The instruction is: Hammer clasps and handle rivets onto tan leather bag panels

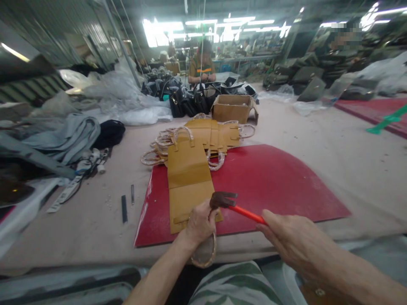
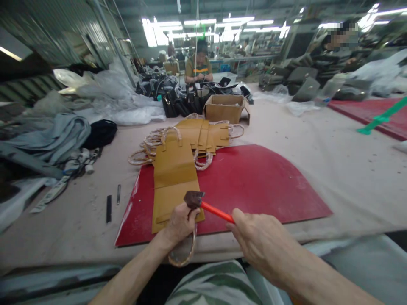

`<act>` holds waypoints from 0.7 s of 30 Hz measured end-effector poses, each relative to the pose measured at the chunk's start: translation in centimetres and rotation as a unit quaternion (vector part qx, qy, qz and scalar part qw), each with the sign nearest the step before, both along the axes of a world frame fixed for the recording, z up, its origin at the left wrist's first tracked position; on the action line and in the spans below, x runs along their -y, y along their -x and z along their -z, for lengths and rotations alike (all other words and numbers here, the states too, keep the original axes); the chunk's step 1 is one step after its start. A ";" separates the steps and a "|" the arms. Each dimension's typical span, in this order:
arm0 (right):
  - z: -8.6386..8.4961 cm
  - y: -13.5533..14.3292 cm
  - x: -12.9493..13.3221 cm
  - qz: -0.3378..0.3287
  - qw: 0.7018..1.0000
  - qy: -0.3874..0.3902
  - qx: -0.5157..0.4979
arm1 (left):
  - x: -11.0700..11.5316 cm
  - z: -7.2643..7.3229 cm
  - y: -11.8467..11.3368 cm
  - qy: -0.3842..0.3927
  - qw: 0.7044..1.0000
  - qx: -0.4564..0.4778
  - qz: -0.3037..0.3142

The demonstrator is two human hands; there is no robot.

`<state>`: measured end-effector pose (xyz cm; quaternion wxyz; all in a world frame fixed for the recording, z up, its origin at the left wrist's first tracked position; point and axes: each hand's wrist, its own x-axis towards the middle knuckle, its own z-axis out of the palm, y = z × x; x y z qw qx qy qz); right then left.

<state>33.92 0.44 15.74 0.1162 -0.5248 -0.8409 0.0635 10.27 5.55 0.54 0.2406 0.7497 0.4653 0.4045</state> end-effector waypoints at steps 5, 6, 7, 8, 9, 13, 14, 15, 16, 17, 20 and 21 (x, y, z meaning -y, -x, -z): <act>1.8 -0.8 -1.8 0.076 0.957 0.190 -0.207 | 0.1 0.2 0.1 0.013 1.000 0.018 -0.007; 2.5 -1.2 -2.3 0.110 0.936 0.228 -0.244 | 0.1 0.3 0.1 0.021 1.000 0.018 -0.010; 3.4 -1.6 -2.8 0.142 0.918 0.260 -0.265 | 0.1 0.4 0.2 0.027 0.999 0.019 -0.009; 4.4 -2.1 -3.5 0.168 0.905 0.282 -0.269 | 0.1 0.4 0.2 0.032 0.999 0.020 -0.008; 5.6 -2.6 -4.1 0.188 0.902 0.293 -0.256 | 0.1 0.5 0.2 0.034 0.999 0.020 -0.006; 9.3 -3.6 -6.1 0.221 0.961 0.152 -0.070 | 0.0 0.3 0.3 0.027 1.000 0.012 -0.004; 9.7 -3.2 -6.3 0.210 0.974 0.082 -0.022 | 0.1 0.3 0.4 0.027 1.000 0.008 -0.004; 10.1 -2.6 -6.4 0.189 0.982 0.019 0.008 | 0.1 0.2 0.4 0.028 1.000 0.007 -0.004; 10.4 -1.7 -6.3 0.158 0.987 -0.028 0.012 | 0.2 0.2 0.4 0.032 0.999 0.005 -0.002; 10.6 -0.6 -6.2 0.120 0.991 -0.055 -0.009 | 0.3 0.2 0.4 0.036 0.999 0.005 0.000; 11.9 3.5 -5.3 -0.002 0.992 -0.030 -0.123 | 0.4 0.2 0.2 0.057 0.998 0.018 0.001; 12.5 4.7 -5.0 -0.033 0.989 -0.010 -0.142 | 0.3 0.1 0.1 0.071 0.997 0.033 -0.003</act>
